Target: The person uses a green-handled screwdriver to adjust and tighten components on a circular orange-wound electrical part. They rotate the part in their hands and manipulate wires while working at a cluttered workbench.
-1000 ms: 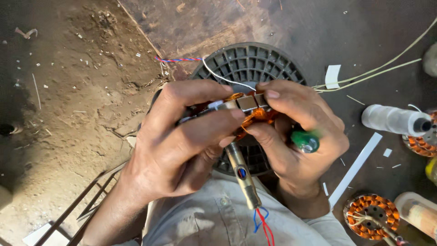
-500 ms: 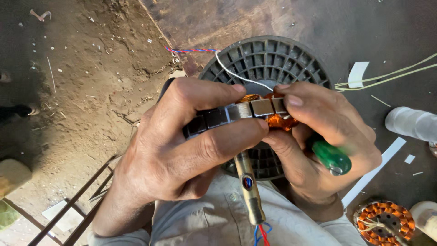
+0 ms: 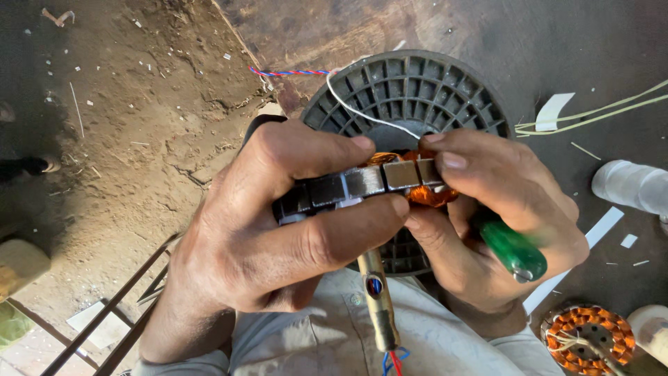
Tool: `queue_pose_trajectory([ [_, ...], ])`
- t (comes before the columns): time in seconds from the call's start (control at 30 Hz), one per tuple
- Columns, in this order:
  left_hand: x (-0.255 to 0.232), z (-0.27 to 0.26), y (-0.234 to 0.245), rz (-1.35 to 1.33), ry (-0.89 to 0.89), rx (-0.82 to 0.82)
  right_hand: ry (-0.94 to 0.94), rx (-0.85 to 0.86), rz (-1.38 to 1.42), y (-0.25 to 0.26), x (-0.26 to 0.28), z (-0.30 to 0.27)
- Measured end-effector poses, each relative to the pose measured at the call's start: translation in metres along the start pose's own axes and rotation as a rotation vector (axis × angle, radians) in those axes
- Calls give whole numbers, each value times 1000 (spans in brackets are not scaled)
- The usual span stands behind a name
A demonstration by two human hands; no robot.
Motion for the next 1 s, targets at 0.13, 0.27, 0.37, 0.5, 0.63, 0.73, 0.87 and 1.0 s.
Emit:
queue_pose_trajectory([
  [0.13,6,-3,-3,-53,-71,-27,-171,4,141,-3,6,6],
  [0.27,7,-9,-12,-55,52,-65,-219,249,88,-2,4,24],
  [0.37,8,-8,-10,-73,194,-117,-273,242,59,1,-3,19],
  [0.5,-9,0,-19,-303,313,-235,-113,38,194,16,-4,-3],
  [0.63,-50,-4,-25,-407,323,-267,-137,-163,600,30,18,-36],
  [0.73,-73,-2,-26,-484,311,-298,-123,-318,855,29,29,-51],
  [0.87,-94,3,-26,-525,293,-351,35,-248,870,34,31,-60],
  [1.0,-111,5,-26,-454,219,-361,47,-335,934,35,23,-72],
])
Point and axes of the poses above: each hand's wrist, its own z-axis towards the middle knuckle, its own y-axis out of the back of the hand, x = y × z, the point moved 3 cm from there along z, towards the middle knuckle, and after that the axes turned 15 degrees about z, right-handed, at the moved point
